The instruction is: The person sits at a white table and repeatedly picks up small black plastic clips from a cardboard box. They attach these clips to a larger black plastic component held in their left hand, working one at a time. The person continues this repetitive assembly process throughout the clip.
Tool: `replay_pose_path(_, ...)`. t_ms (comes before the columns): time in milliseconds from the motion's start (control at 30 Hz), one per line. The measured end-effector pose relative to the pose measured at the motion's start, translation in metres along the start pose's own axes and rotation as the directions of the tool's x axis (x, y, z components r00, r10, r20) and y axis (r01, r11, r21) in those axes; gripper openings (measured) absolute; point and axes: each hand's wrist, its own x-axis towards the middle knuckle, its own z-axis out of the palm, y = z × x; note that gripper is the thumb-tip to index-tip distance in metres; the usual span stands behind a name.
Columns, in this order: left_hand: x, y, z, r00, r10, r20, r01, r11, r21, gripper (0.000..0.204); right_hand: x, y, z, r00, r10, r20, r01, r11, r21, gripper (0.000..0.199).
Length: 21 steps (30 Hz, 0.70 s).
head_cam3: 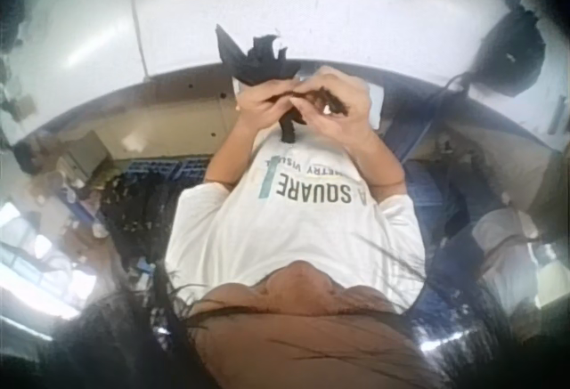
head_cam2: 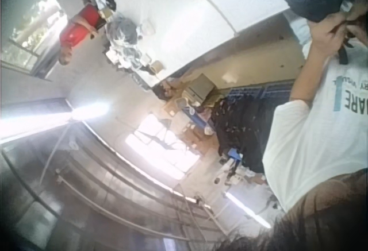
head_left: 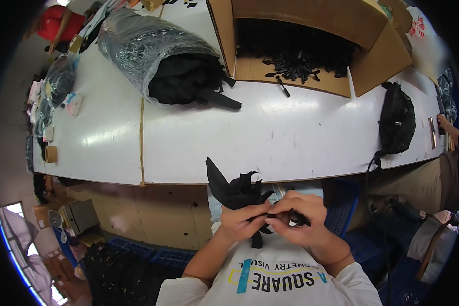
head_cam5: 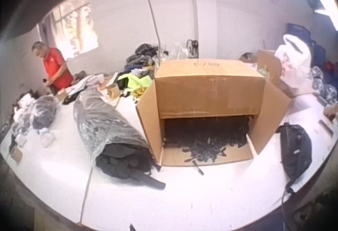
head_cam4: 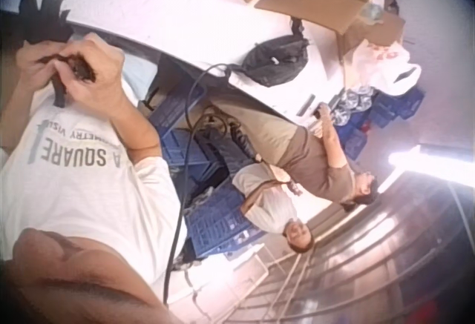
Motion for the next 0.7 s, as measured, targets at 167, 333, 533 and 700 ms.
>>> replay_pose_path(167, 0.0003, -0.0048, -0.0016, 0.997, 0.073, 0.003, -0.073, 0.994, 0.080, 0.026, -0.0011, 0.0051, -0.0010, 1.000, -0.010, 0.014, 0.010, 1.000, 0.010, 0.019)
replay_pose_path(333, 0.0007, -0.0052, -0.0023, 0.995, 0.094, 0.020, -0.096, 0.992, 0.085, 0.031, -0.0026, 0.0041, 0.0001, 0.999, -0.036, -0.002, 0.036, 0.999, -0.010, 0.020)
replay_pose_path(533, -0.0053, -0.0066, -0.0050, 0.996, 0.057, 0.072, -0.067, 0.987, 0.144, 0.035, -0.0044, 0.0023, -0.0002, 0.999, -0.035, -0.004, 0.035, 0.998, -0.048, 0.019)
replay_pose_path(700, -0.0004, -0.0005, -0.0043, 0.996, 0.060, 0.072, -0.071, 0.987, 0.147, 0.033, -0.0063, 0.0019, 0.0000, 1.000, -0.028, -0.003, 0.028, 0.999, -0.044, 0.019)
